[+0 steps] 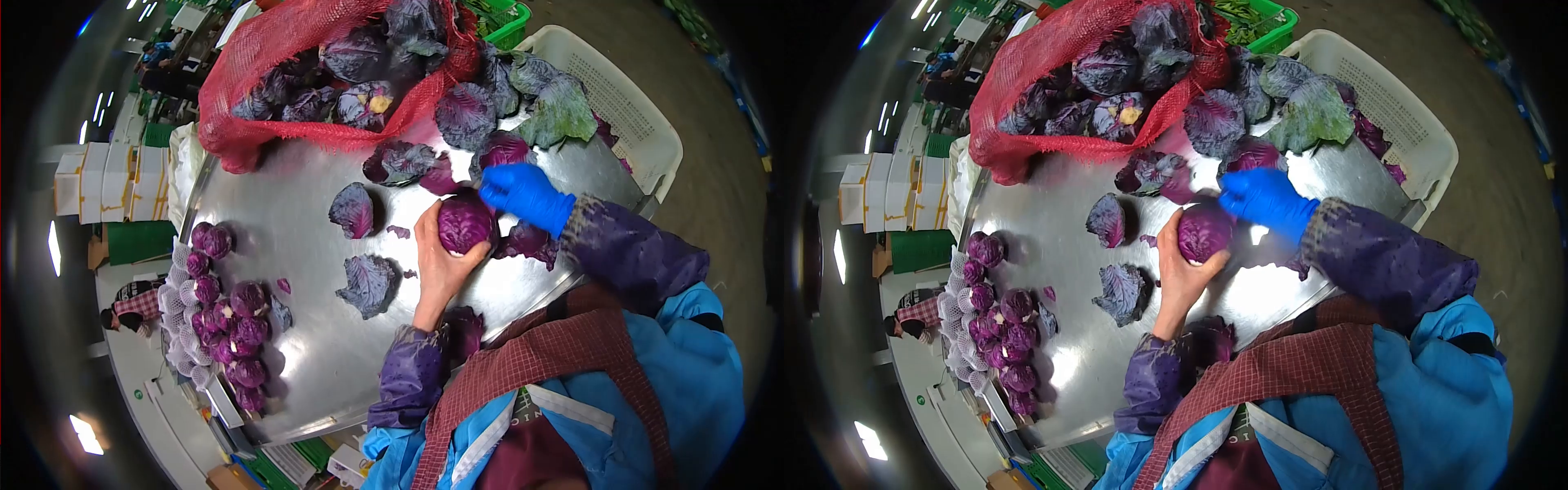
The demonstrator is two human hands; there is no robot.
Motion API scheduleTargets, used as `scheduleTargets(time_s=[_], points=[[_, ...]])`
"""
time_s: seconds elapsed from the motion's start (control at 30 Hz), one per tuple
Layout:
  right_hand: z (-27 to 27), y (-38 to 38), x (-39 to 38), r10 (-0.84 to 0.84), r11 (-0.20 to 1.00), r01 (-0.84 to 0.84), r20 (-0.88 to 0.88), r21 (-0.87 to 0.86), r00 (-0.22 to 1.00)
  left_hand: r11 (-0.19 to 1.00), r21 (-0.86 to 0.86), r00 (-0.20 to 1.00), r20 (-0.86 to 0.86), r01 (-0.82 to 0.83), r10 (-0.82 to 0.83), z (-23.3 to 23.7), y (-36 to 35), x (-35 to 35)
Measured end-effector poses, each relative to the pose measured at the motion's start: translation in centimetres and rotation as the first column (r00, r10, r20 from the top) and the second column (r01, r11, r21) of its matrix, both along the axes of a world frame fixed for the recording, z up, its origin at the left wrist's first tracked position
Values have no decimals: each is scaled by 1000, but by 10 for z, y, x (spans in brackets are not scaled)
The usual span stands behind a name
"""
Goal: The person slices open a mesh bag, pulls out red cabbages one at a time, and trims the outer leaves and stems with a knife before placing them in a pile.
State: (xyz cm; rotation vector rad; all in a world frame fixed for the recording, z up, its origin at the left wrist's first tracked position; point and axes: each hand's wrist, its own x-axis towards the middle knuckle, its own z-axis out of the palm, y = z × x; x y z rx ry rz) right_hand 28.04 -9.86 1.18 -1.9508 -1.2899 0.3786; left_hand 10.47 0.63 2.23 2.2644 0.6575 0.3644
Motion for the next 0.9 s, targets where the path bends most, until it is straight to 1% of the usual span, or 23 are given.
scheduleTargets(time_s=[0.03, 0.07, 0.1, 0.13, 0.17, 0.2, 0.23, 0.27, 0.33, 0.37, 0.4, 0.43, 0.47, 0.5, 0.57, 0.6, 0.63, 0.67, 0.7, 0.8, 0.83, 0.9], points=[[-19, 0, 11, -123, 991, 121, 34, 53, 992, 1000, 2, 1000, 2, -5, 5, -9, 3, -6], [-22, -2, 26, -182, 974, 181, 4, -134, 983, 973, -208, 990, 71, -104, 121, -19, 8, -10], [-30, -8, 33, -201, 975, 202, 28, -93, 979, 893, -413, 963, 114, -176, 242, -29, 12, -14], [-36, -10, 35, -220, 973, 223, 47, -54, 974, 894, -411, 962, 118, -178, 246, -28, 11, -12], [-20, -7, 27, -216, 974, 218, 45, -53, 975, 666, -719, 904, 127, -200, 409, -22, 6, -10], [-4, -8, 14, -186, 981, 170, -192, -96, 964, 345, -926, 829, 68, -155, 555, -16, 0, -11], [8, -8, 2, -158, 985, 115, -419, -127, 894, 192, -968, 839, -34, -164, 543, 7, -9, -10], [-1, -4, -7, 78, 995, -49, -397, 83, 915, 152, -981, 869, -30, -121, 494, 4, -10, -14], [-9, -5, -27, 84, 994, -48, -419, 97, 904, 72, -988, 921, -101, -138, 377, -3, -11, -24], [-14, -2, -18, 122, 992, -110, -267, 62, 956, 265, -934, 942, -160, -241, 294, 1, -15, -27], [-18, -2, -11, 119, 992, -105, -266, 65, 957, 736, -640, 974, -114, -223, 197, -40, -3, -40], [-18, -1, -6, 194, 980, -179, -225, 85, 955, 940, -287, 983, -44, -182, 176, -28, -6, -33], [-18, -1, -4, 268, 962, -253, -181, 102, 946, 985, 118, 992, 12, -130, 129, -15, -7, -23], [-17, -1, -4, 264, 963, -249, -178, 104, 948, 985, 120, 992, 14, -126, 125, -15, -4, -16], [-12, -3, -2, 173, 985, -170, -132, 32, 976, 999, 46, 993, 116, -27, 21, -15, 1, -3], [-8, -5, -1, 128, 992, -129, -105, -2, 986, 999, 47, 992, 122, -25, 19, -14, 1, 1], [0, -10, 0, 125, 992, -125, -99, -2, 987, 997, 54, 992, 120, -53, 46, -13, 1, 7], [11, -19, -2, 196, 979, -199, 62, 42, 979, 995, 60, 991, 116, -80, 73, -12, 0, 11], [15, -25, -5, 258, 958, -279, 220, 71, 941, 992, 71, 990, 101, -104, 97, -11, 0, 14], [1, -32, -17, 223, 965, -249, 240, 82, 945, 991, 30, 988, 85, -129, 126, -5, -3, 21], [5, -33, -17, 222, 965, -247, 237, 82, 946, 991, 30, 989, 83, -127, 124, -6, -3, 23], [17, -33, -17, 187, 975, -186, -6, -125, 982, 992, 47, 989, 95, -114, 109, -7, -1, 27]])
